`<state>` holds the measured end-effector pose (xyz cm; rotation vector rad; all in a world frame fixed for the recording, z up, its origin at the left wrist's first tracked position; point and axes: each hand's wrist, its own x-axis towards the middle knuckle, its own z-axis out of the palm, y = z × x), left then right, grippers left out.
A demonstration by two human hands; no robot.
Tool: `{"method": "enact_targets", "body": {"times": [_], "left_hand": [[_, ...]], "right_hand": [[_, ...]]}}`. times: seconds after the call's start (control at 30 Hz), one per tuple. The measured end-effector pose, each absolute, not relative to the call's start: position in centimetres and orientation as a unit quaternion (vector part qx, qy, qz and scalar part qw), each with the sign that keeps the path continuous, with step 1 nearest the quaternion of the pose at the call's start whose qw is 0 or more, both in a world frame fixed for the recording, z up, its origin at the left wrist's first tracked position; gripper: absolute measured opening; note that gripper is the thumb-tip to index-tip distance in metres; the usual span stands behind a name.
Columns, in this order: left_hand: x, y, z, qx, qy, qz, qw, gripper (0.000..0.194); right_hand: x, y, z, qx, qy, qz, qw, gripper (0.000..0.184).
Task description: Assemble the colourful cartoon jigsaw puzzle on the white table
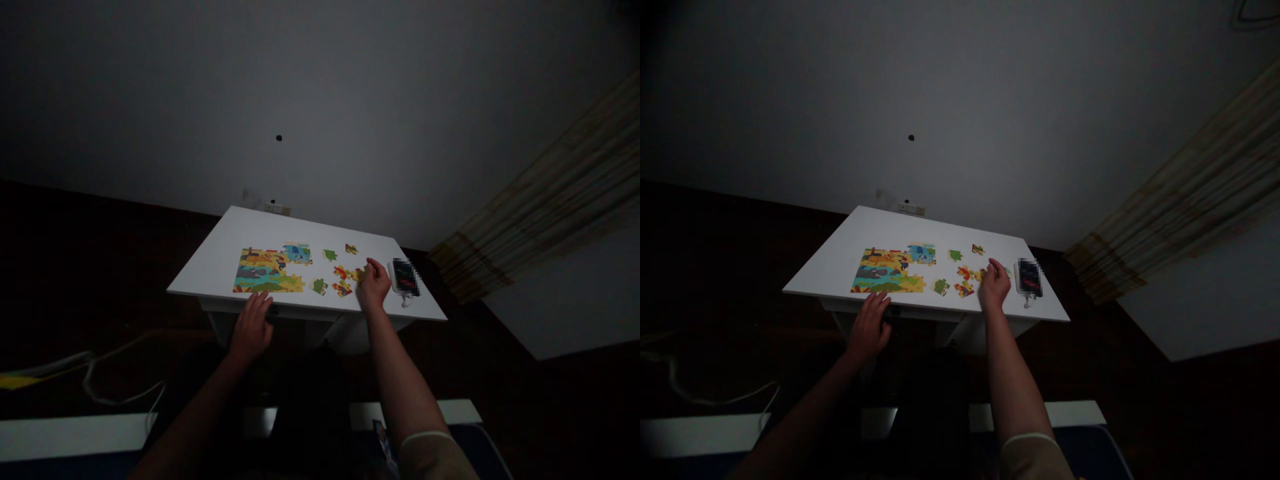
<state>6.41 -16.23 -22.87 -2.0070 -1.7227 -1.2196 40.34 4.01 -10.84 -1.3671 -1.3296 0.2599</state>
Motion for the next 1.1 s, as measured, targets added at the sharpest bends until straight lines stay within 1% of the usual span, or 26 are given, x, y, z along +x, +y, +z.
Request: {"method": "enact_targets", "body": {"times": [0.13,0.3,0.43,0.5,0.6,0.67,0.73,0.87,0.97,1.1], "left_hand": [[6.4,-16.1,-23.1,-0.684,-0.586,-0.417,0.123,0.08],[6.3,-16.3,-22.9,-0.689,-0.592,-0.4,0.125,0.079],[6.2,-16.5,-22.7,-0.692,-0.592,-0.393,0.128,0.078],[6.1,-16.6,-22.7,-0.694,-0.593,-0.388,0.126,0.08],[6.2,-16.6,-22.8,-0.694,-0.6,-0.384,0.108,0.087],[6.3,-16.5,-23.0,-0.69,-0.603,-0.387,0.099,0.089],[6.4,-16.4,-23.2,-0.686,-0.604,-0.392,0.103,0.087],[6.4,-16.0,-23.6,-0.684,-0.592,-0.406,0.133,0.078],[6.3,-15.7,-23.9,-0.687,-0.581,-0.412,0.144,0.077],[6.3,-15.4,-24.1,-0.685,-0.578,-0.42,0.142,0.076]], "right_hand": [[38.8,3.4,-10.6,-0.558,-0.65,0.124,0.501,0.051],[34.3,4.0,-9.1,-0.512,-0.782,0.1,0.34,0.035],[31.2,4.1,-8.8,-0.463,-0.849,0.108,0.231,0.027],[30.7,4.0,-9.2,-0.451,-0.85,0.141,0.235,0.035],[31.8,4.2,-10.0,-0.481,-0.792,0.181,0.328,0.051],[33.6,4.6,-10.3,-0.521,-0.747,0.176,0.374,0.055],[36.1,4.9,-10.4,-0.562,-0.716,0.149,0.386,0.054],[41.9,4.8,-10.6,-0.624,-0.692,0.072,0.356,0.052],[45.4,4.4,-11.2,-0.646,-0.694,0.017,0.319,0.055],[47.3,4.1,-12.3,-0.663,-0.7,0.001,0.266,0.063]]}}
